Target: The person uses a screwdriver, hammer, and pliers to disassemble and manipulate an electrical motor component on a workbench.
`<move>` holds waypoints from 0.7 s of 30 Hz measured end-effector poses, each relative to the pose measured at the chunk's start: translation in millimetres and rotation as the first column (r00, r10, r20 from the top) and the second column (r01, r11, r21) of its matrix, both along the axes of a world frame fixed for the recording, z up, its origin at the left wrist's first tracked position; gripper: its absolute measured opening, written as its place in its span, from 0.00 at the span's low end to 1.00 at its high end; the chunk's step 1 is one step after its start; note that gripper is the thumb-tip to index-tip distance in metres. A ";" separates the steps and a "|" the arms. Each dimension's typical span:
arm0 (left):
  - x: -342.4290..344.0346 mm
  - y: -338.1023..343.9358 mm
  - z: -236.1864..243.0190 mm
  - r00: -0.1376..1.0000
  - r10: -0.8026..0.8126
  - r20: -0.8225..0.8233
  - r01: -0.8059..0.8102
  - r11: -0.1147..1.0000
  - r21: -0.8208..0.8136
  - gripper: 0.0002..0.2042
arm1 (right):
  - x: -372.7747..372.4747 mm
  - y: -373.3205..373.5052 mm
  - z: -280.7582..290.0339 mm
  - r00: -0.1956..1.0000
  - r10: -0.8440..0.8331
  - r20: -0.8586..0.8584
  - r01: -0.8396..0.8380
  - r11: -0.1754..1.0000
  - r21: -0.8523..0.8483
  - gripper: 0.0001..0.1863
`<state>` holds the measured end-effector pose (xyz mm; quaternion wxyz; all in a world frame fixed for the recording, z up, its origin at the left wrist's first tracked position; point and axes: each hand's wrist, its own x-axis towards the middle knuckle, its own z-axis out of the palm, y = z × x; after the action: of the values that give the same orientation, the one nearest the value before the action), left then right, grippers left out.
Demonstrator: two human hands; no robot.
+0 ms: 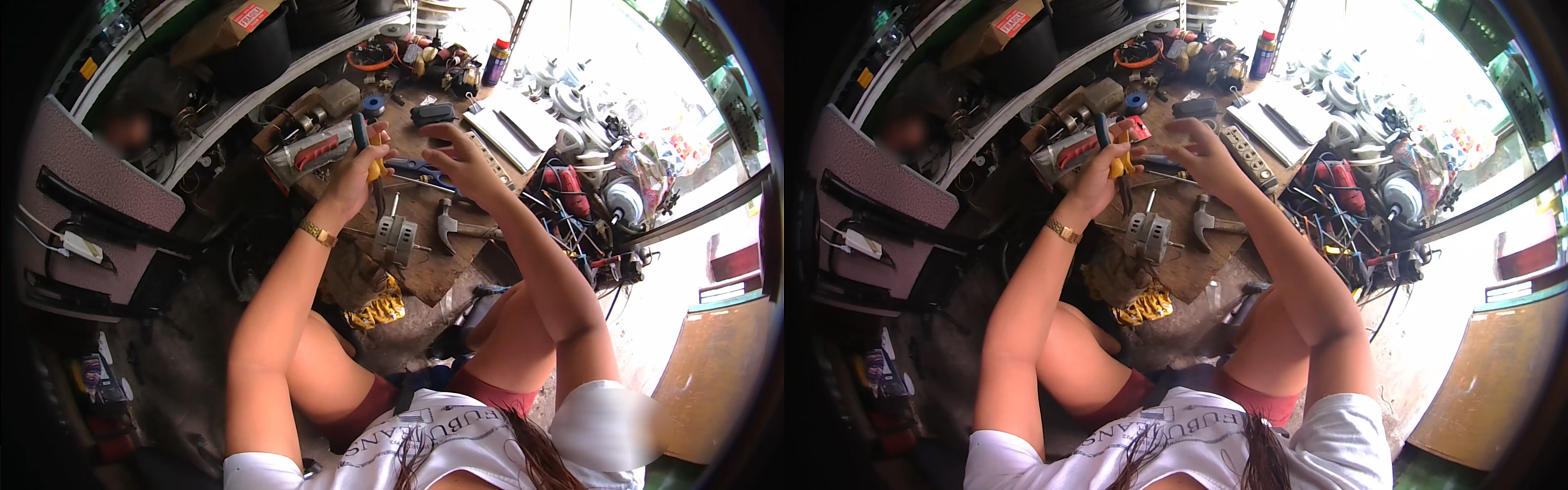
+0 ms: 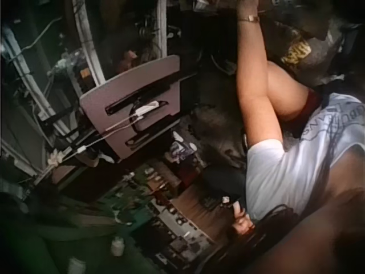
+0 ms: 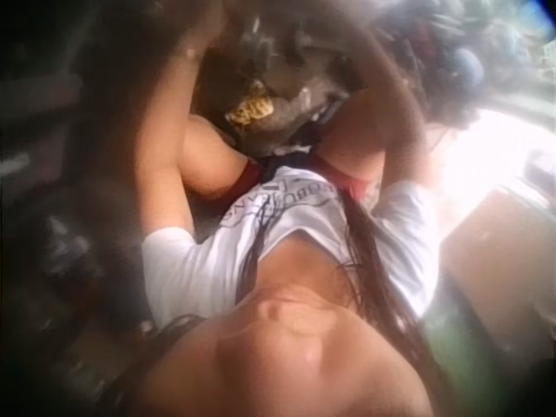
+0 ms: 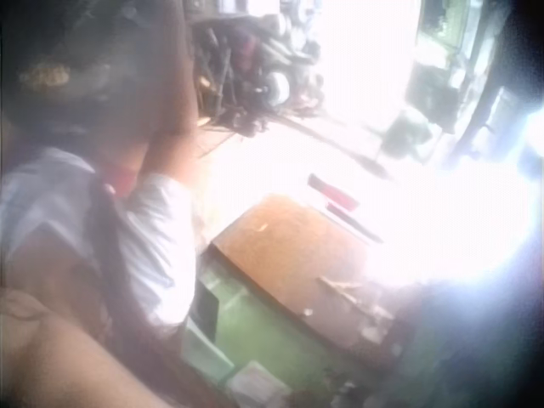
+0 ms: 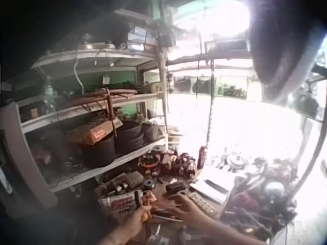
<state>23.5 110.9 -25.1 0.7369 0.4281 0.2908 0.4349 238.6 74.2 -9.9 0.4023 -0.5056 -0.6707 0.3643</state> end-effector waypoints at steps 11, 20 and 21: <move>24.0 19.6 -54.7 0.982 0.168 -0.083 -0.168 0.986 0.001 0.22 | 24.7 11.4 -6.4 1.000 -0.001 -0.005 0.001 1.000 -0.015 0.18; 10.5 8.8 -65.5 0.956 0.276 0.102 -0.270 0.960 -0.069 0.17 | 23.9 2.0 5.8 1.000 0.000 -0.028 -0.003 0.995 -0.101 0.19; 8.9 7.5 -65.7 0.951 0.287 0.116 -0.281 0.958 -0.059 0.19 | 23.3 2.3 4.8 1.000 0.006 -0.017 -0.008 0.996 -0.087 0.19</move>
<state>32.4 118.4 -90.8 0.6920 0.3387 0.3124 0.5557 261.9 76.5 -5.1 0.3840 -0.5174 -0.6525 0.3988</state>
